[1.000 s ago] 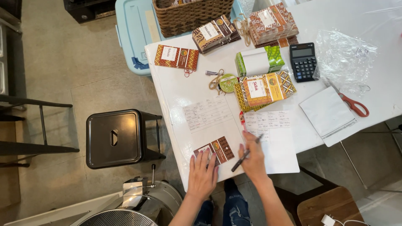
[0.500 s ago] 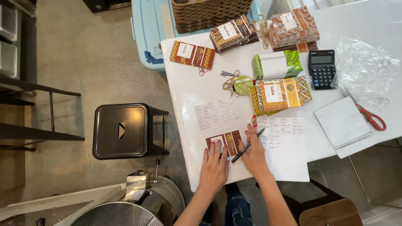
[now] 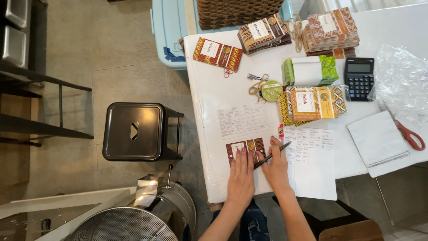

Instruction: The person writes on a paper with a pen, then picks up a stack of small notebooks and flips through their pages. The person places the notebooks back on the table.

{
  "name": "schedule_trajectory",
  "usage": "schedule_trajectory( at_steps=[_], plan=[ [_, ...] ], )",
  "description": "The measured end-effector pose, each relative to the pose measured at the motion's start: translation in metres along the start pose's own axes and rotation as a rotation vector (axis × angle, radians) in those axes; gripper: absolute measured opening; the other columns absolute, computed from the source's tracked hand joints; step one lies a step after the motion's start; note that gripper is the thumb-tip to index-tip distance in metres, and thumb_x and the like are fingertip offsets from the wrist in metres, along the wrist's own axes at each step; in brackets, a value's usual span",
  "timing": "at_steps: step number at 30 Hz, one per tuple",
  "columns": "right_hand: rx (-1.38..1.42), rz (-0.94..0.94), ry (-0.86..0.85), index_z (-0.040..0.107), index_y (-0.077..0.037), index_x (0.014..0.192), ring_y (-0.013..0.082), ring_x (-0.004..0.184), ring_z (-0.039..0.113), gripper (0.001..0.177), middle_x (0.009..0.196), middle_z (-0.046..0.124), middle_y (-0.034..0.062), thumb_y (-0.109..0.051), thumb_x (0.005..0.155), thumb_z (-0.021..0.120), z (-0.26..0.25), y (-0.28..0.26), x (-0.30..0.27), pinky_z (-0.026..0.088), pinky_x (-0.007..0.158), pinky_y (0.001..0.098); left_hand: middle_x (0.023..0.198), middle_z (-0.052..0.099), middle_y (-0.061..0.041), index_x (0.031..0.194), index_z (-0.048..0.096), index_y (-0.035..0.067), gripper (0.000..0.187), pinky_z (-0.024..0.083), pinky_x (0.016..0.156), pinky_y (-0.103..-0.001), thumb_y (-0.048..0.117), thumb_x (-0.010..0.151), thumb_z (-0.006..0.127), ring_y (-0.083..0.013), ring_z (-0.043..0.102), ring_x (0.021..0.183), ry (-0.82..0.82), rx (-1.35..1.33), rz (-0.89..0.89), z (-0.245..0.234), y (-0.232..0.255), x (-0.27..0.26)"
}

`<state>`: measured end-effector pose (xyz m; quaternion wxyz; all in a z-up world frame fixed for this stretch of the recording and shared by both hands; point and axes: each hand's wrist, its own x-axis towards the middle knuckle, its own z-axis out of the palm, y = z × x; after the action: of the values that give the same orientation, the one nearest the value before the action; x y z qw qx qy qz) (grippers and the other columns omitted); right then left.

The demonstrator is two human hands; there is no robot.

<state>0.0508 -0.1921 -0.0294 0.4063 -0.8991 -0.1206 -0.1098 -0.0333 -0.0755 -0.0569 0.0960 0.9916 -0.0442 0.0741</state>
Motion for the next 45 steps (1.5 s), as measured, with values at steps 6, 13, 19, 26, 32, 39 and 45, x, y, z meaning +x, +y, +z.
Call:
schedule_trajectory(
  at_steps=[6,13,19,26,32,39,45],
  plan=[
    [-0.11,0.012,0.039,0.046,-0.004,0.091,0.0362,0.121,0.06,0.035,0.133,0.06,0.0218,-0.016,0.09,0.079,0.008,-0.004,-0.001,0.053,0.089,0.0454,0.169,0.021,-0.024,0.162,0.016,-0.004,0.068,0.023,0.126,-0.049,0.017,0.102,0.038,-0.0379,0.023,0.156,-0.007,-0.061,-0.092,0.008,0.011,-0.002],
    [-0.142,-0.1,-0.023,0.053,0.005,0.136,0.0312,0.094,0.051,0.048,0.104,0.058,0.0149,-0.012,0.096,0.072,0.008,0.003,-0.007,0.045,0.09,0.0425,0.168,0.024,-0.022,0.162,0.02,-0.003,0.074,0.022,0.125,-0.048,0.025,0.098,0.046,-0.0369,0.023,0.156,-0.011,-0.137,-0.108,-0.005,0.006,0.002],
    [-0.118,-0.102,-0.083,0.049,-0.001,0.097,0.0387,0.127,0.054,0.017,0.141,0.059,0.0209,-0.007,0.097,0.065,0.002,0.007,-0.008,0.042,0.102,0.0498,0.167,0.025,-0.025,0.16,0.025,-0.006,0.073,0.022,0.126,-0.048,0.026,0.097,0.045,-0.0383,0.023,0.156,0.009,-0.152,-0.102,-0.012,0.004,0.004],
    [0.001,-0.059,-0.172,0.039,-0.006,0.093,0.038,0.139,0.049,0.02,0.147,0.055,0.0213,0.005,0.096,0.056,-0.009,0.004,-0.006,0.037,0.114,0.05,0.165,0.03,-0.026,0.156,0.032,-0.007,0.069,0.025,0.124,-0.049,0.023,0.096,0.049,-0.0395,0.027,0.154,0.044,-0.235,-0.108,-0.012,0.004,0.004],
    [-0.008,-0.012,-0.201,0.038,-0.007,0.092,0.0356,0.138,0.05,0.027,0.146,0.057,0.0176,-0.002,0.095,0.064,-0.014,-0.002,-0.003,0.042,0.109,0.0471,0.166,0.029,-0.025,0.157,0.031,-0.007,0.07,0.024,0.125,-0.048,0.028,0.098,0.047,-0.0383,0.026,0.154,0.028,-0.194,-0.104,-0.013,0.004,0.004],
    [-0.049,0.059,-0.201,0.05,-0.006,0.146,0.0206,0.087,0.05,0.056,0.13,0.058,0.0113,-0.011,0.094,0.069,-0.014,-0.003,-0.005,0.048,0.091,0.038,0.167,0.026,-0.026,0.16,0.025,-0.005,0.072,0.026,0.125,-0.047,0.029,0.099,0.046,-0.0382,0.026,0.155,0.021,-0.168,-0.099,-0.017,0.005,0.004],
    [-0.057,0.06,-0.198,0.05,-0.007,0.147,0.0216,0.09,0.05,0.056,0.115,0.059,0.0085,-0.012,0.095,0.07,-0.012,0.004,-0.007,0.046,0.092,0.038,0.168,0.024,-0.026,0.161,0.024,-0.003,0.076,0.022,0.126,-0.049,0.031,0.098,0.048,-0.0393,0.023,0.156,0.004,-0.17,-0.095,-0.016,0.006,0.003]
  ],
)
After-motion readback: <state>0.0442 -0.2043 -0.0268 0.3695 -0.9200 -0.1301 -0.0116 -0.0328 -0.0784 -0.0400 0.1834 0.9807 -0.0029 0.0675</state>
